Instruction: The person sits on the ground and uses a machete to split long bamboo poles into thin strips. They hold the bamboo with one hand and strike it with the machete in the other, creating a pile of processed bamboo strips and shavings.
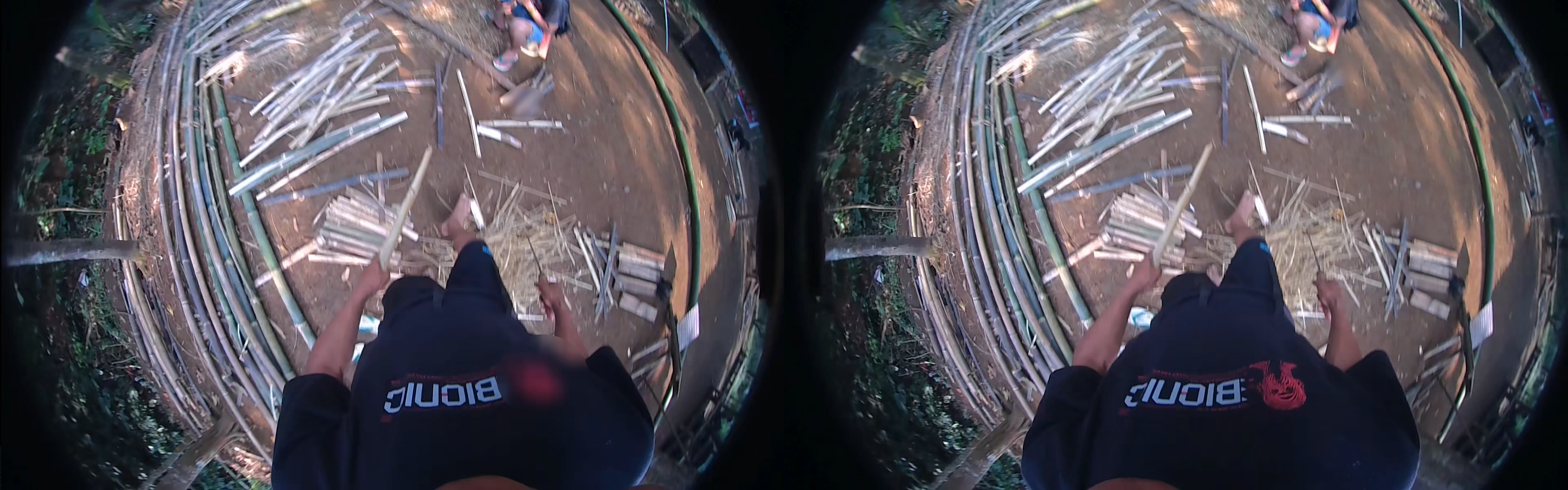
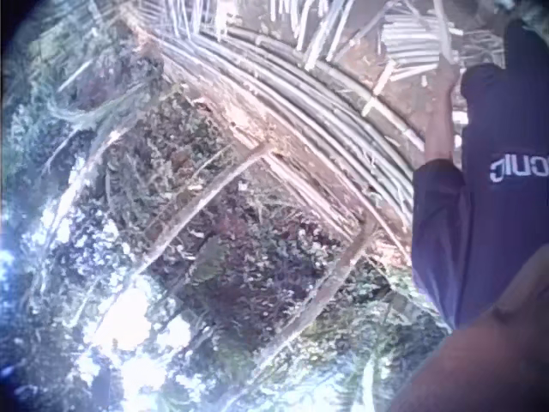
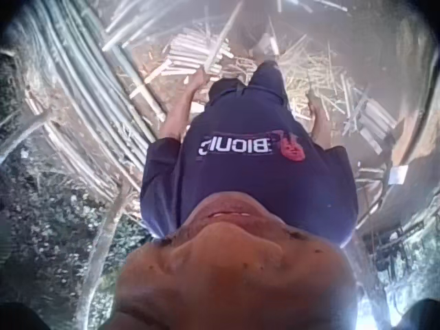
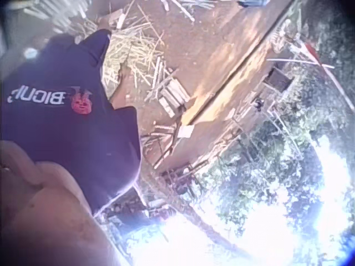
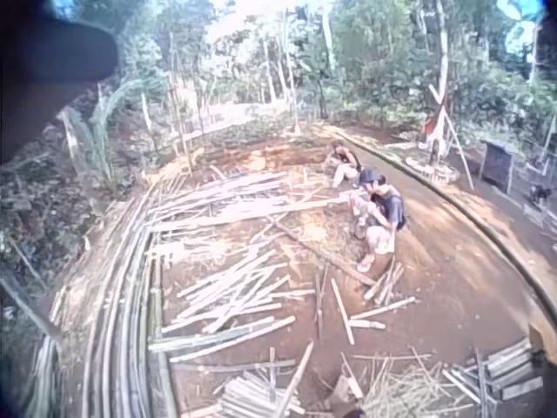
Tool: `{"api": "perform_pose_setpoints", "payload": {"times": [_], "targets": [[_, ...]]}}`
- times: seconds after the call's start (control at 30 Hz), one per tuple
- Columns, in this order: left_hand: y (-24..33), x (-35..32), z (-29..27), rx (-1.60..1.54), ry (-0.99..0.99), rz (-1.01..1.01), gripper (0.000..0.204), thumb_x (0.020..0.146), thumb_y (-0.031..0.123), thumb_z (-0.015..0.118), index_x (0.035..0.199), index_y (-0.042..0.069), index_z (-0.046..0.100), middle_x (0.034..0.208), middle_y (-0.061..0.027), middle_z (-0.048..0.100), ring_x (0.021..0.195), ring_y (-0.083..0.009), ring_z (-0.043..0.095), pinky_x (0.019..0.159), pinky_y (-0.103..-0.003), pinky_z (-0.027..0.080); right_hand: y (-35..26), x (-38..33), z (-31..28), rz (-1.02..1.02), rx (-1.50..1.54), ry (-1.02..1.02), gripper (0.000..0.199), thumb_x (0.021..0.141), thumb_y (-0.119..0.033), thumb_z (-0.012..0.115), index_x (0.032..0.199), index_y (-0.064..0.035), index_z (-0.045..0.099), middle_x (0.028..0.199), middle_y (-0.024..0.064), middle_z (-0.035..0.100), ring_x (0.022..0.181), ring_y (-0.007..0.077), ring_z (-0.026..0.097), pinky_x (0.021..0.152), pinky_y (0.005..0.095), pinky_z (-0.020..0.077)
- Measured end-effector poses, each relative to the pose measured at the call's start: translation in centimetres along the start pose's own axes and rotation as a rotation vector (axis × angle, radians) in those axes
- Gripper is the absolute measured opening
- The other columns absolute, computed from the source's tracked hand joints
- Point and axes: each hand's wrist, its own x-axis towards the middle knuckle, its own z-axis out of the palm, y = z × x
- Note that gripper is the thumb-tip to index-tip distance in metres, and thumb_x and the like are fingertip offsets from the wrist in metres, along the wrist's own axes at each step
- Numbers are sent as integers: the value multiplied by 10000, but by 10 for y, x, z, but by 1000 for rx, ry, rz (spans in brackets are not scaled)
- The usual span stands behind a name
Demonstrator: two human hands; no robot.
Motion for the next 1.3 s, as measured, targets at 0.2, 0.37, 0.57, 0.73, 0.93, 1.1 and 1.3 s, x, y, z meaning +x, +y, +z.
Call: {"api": "perform_pose_setpoints", "payload": {"times": [0.2,0.37,0.57,0.73,0.93,1.1,1.3], "targets": [[5,-9,-47,653,75,2,838,787,154,587,1504,44,167,1500,-354,186,1348,-602,199,1061,-705,210,120,-120,42,206,216,66,398,884,-361,562,693,-13,543,495,60,442,364,192,430,347,353,346],[-69,-45,-73,829,196,229,759,772,101,609,1442,-7,270,1521,-298,175,1382,-536,143,1092,-674,126,241,-165,58,338,105,101,419,860,-364,560,659,3,574,492,105,477,357,240,451,378,420,379],[-184,-200,-36,390,32,-18,580,800,109,585,1327,-23,382,1039,-322,619,939,-485,616,801,-523,513,319,-185,84,348,324,55,436,844,-363,564,611,6,564,481,125,490,382,247,498,394,413,393],[-277,-301,31,252,70,-70,360,805,189,640,1075,-29,547,843,-248,648,808,-417,652,721,-478,497,358,-160,151,170,421,243,394,866,-397,590,885,-3,601,550,68,485,434,200,492,416,378,417],[-220,-354,33,-289,-196,-505,220,858,182,683,833,-29,623,697,-174,627,689,-310,631,647,-396,491,344,-206,190,184,224,116,406,852,-383,614,916,18,611,622,107,575,499,236,553,483,418,457],[-251,-290,-7,501,-41,-19,407,969,383,437,892,47,654,829,-267,640,809,-481,605,715,-543,469,403,-190,295,-157,620,57,370,907,-343,531,1026,-7,632,696,133,572,594,244,565,492,431,439],[-122,-268,-4,418,-6,127,350,972,336,441,1043,51,632,858,-261,645,824,-466,612,725,-531,474,294,-186,254,274,1001,-208,224,883,-319,619,857,-120,521,600,38,500,436,163,471,413,349,422]]}}
